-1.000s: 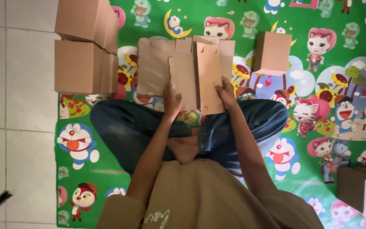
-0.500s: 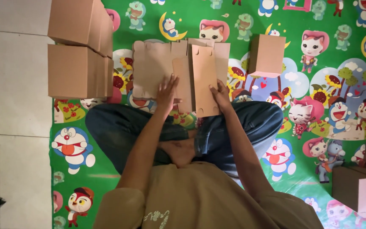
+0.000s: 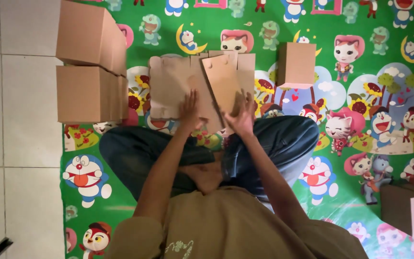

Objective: Folding flat cardboard templates into finished boxes while sitting on the floor.

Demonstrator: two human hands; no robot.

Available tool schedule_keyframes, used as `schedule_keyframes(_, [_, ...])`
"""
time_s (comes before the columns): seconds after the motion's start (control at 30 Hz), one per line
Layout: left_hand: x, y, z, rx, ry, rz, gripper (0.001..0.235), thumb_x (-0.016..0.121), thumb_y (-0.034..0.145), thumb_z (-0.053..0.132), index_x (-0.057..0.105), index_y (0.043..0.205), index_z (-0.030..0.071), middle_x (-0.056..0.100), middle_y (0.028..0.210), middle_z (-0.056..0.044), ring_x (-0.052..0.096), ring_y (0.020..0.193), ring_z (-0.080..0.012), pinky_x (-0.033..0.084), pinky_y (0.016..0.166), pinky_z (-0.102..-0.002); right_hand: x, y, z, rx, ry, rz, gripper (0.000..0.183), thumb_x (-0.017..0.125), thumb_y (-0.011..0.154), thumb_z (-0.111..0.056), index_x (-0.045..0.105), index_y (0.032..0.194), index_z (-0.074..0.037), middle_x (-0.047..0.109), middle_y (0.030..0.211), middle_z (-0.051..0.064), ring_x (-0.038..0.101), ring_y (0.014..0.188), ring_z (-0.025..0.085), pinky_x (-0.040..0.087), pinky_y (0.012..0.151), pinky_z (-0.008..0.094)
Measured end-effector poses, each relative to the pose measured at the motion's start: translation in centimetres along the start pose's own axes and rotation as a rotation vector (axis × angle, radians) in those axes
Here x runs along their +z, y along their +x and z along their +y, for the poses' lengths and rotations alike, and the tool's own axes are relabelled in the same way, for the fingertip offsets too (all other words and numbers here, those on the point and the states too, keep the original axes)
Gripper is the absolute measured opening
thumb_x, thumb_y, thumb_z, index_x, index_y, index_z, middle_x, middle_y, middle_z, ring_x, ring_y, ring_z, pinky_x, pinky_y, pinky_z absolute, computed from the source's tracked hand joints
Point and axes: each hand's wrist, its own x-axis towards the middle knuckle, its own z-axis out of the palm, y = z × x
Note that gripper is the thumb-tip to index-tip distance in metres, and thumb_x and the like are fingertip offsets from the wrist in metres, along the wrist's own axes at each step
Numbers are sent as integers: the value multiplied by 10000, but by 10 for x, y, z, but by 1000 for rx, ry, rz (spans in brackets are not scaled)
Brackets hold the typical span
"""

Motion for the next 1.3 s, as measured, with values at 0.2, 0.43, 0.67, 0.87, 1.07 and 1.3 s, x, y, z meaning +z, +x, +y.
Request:
schedule_keyframes(0.2, [8, -62, 53, -114, -770, 227, 1289, 838, 685, 8, 37, 1686, 134, -50, 1705, -257, 108, 1556, -485, 241, 1227, -583, 6, -12, -9, 58, -45, -495, 1024, 738, 841, -285, 149, 1665, -132, 341, 1594, 276, 361, 1461, 510, 409, 1082, 695])
schedule_keyframes(0.43, [-33, -54, 10, -130, -1146, 731, 814, 398, 709, -232, 523, 1475, 13, 540, 1450, -285, 488, 1389, -430, 363, 1185, -499, -67, 9, 21, 278, 515, -260, 611, 666, 1008, -269, 428, 1569, -224, 634, 1372, 169, 637, 1227, 362, 557, 964, 466])
schedule_keyframes(0.67, [-86, -38, -85, -300, -610, 350, 648, 630, 872, 88, 570, 1482, 298, 380, 1602, -86, 319, 1491, -348, 267, 1228, -500, -8, 12, 63, 44, 135, -271, 616, 706, 879, -225, 574, 1480, -242, 588, 1448, 87, 465, 1347, 279, 449, 1041, 422])
schedule_keyframes(0.87, [-8, -28, -89, 18, -84, 200, 989, 857, 701, 423, 430, 1579, 266, 235, 1633, -268, 166, 1520, -503, 155, 1182, -695, 21, -12, 22, 139, -23, -303, 959, 712, 844, -558, 296, 1643, -229, 314, 1646, 203, 443, 1420, 477, 365, 1179, 589])
schedule_keyframes(1.07, [-9, -46, -11, 263, -97, -3, 1063, 927, 626, 417, 422, 1556, 323, 292, 1685, -96, 248, 1561, -338, 231, 1200, -605, 3, -4, 50, 314, 645, -170, 687, 584, 990, -80, 260, 1594, -134, 545, 1396, 359, 596, 1237, 495, 523, 1028, 577])
schedule_keyframes(1.3, [8, -37, 3, 408, 23, 34, 749, 852, 767, 419, 547, 1446, 331, 487, 1572, 3, 467, 1444, -258, 407, 1096, -498, -38, 15, 47, -271, -151, -191, 621, 808, 888, -376, 632, 1403, -77, 326, 1603, 248, 438, 1402, 462, 396, 1160, 535])
